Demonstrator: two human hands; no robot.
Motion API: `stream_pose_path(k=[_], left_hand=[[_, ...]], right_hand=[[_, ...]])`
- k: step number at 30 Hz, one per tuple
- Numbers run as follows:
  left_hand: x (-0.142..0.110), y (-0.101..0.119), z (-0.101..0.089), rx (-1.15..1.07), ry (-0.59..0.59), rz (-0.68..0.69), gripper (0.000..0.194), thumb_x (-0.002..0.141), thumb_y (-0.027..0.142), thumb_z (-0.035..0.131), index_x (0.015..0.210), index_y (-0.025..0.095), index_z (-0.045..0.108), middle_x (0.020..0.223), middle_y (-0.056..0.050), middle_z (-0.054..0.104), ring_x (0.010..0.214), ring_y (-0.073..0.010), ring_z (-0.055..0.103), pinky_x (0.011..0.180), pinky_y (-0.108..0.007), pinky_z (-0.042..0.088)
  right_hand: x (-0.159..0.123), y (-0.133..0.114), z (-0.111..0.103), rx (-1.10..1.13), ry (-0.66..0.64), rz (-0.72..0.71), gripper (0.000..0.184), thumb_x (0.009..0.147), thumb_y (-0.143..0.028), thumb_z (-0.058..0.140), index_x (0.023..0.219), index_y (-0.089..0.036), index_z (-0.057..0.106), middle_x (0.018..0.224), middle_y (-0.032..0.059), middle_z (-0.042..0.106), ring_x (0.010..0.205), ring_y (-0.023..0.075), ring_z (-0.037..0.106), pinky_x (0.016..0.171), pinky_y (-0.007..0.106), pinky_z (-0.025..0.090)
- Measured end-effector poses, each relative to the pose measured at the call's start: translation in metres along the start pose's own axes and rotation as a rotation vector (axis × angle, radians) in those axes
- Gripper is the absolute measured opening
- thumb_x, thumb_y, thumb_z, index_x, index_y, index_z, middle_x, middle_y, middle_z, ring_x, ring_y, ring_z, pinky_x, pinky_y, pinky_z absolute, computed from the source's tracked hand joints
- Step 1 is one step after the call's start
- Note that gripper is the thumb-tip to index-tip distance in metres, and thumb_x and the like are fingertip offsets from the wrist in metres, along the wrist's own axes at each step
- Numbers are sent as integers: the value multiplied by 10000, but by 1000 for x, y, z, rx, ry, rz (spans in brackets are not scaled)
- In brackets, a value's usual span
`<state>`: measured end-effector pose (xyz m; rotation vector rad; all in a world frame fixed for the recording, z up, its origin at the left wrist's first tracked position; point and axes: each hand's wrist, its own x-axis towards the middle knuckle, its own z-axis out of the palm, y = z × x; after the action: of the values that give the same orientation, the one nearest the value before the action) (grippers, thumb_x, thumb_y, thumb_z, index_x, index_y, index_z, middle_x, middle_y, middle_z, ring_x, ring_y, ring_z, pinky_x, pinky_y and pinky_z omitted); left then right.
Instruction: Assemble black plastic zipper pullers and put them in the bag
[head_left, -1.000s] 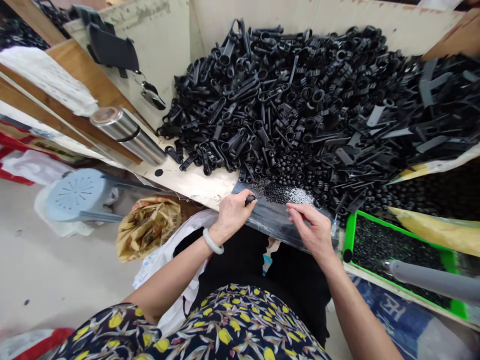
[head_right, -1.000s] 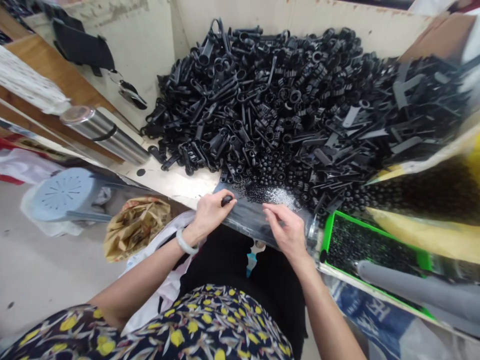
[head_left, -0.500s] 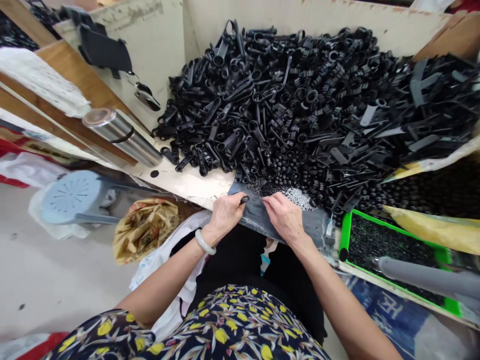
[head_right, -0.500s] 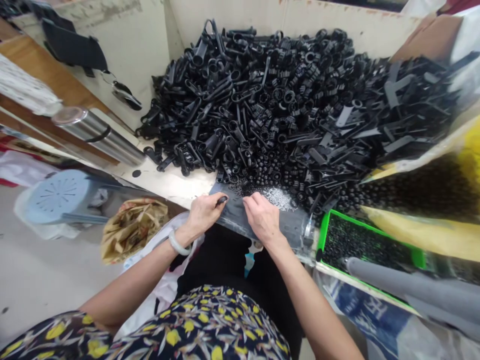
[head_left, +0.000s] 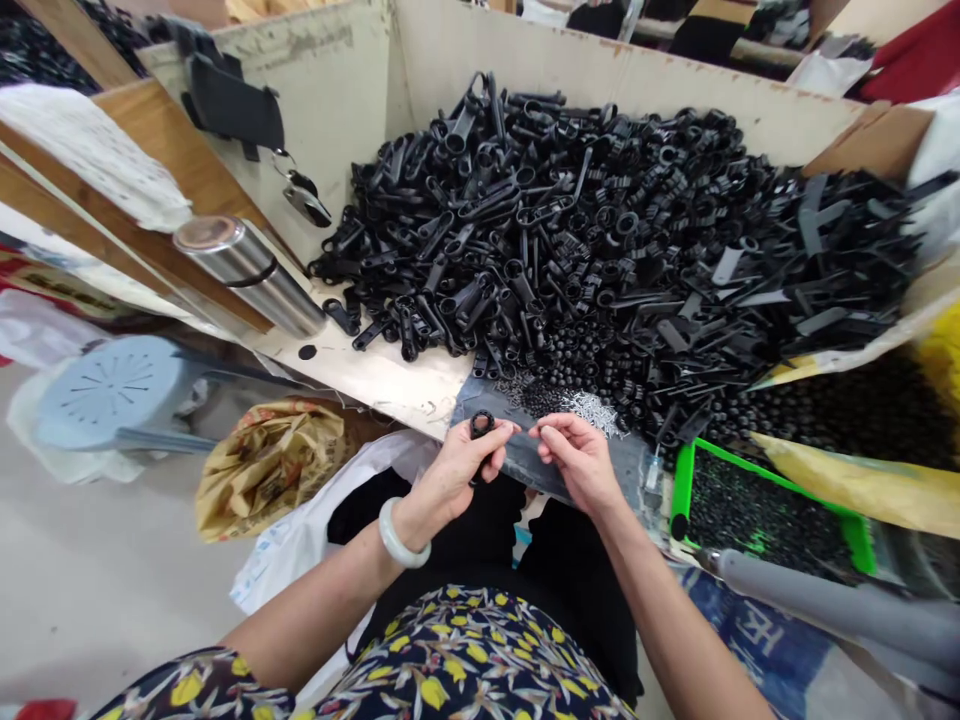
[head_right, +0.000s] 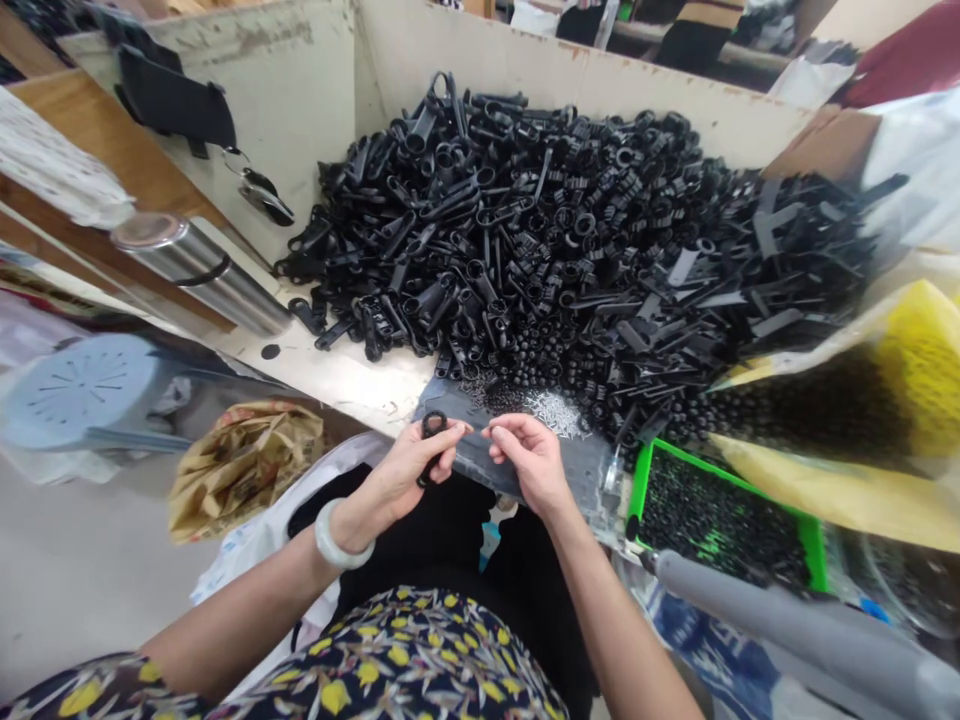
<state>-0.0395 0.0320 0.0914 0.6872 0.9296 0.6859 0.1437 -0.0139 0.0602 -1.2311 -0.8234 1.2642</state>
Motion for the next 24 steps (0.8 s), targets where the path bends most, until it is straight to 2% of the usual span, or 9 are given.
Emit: stream_pose_path(k=[3, 6, 13, 18, 24], left_hand=[[-3, -1, 10, -15, -10, -19, 407, 748, 463, 878, 907, 115, 739, 557, 53, 515, 471, -41, 388, 447, -178, 275], [-5, -2, 15, -26, -17, -34, 415, 745, 455, 883, 924, 108, 742, 559, 55, 510, 473, -42, 388, 447, -180, 276], [-11, -7, 17, -47, -13, -47, 376, 763, 430, 881, 918, 122, 730, 575, 58, 509, 488, -42, 393, 458, -179, 287], [-12, -11, 18, -72, -26, -58, 383, 753, 435, 889, 904, 129, 716, 579, 59, 516, 491, -43, 396, 456, -182, 284], [-17, -15, 27, -154, 6, -106, 411, 711, 426, 916, 873, 144, 666, 555, 77, 495, 473, -39, 377, 463, -187, 287]], right_hand=[[-6, 0, 1, 162, 65, 62, 331, 751, -451, 915, 919, -214, 756, 822, 23, 757, 594, 99, 612, 576, 231, 549], [-11, 1, 1, 233, 95, 100, 325, 708, -412, 945, 893, -213, 767, 825, 26, 765, 598, 98, 620, 585, 232, 565], [-16, 7, -1, 247, 86, 86, 323, 711, -389, 948, 934, -224, 782, 871, 30, 785, 614, 100, 637, 607, 236, 585], [-20, 11, -2, 154, 112, 14, 295, 736, -410, 925, 904, -218, 776, 866, 34, 774, 633, 119, 646, 617, 257, 585], [-28, 8, 2, -69, 105, -191, 151, 863, -356, 828, 947, -235, 797, 998, 47, 729, 778, 153, 670, 661, 265, 571]])
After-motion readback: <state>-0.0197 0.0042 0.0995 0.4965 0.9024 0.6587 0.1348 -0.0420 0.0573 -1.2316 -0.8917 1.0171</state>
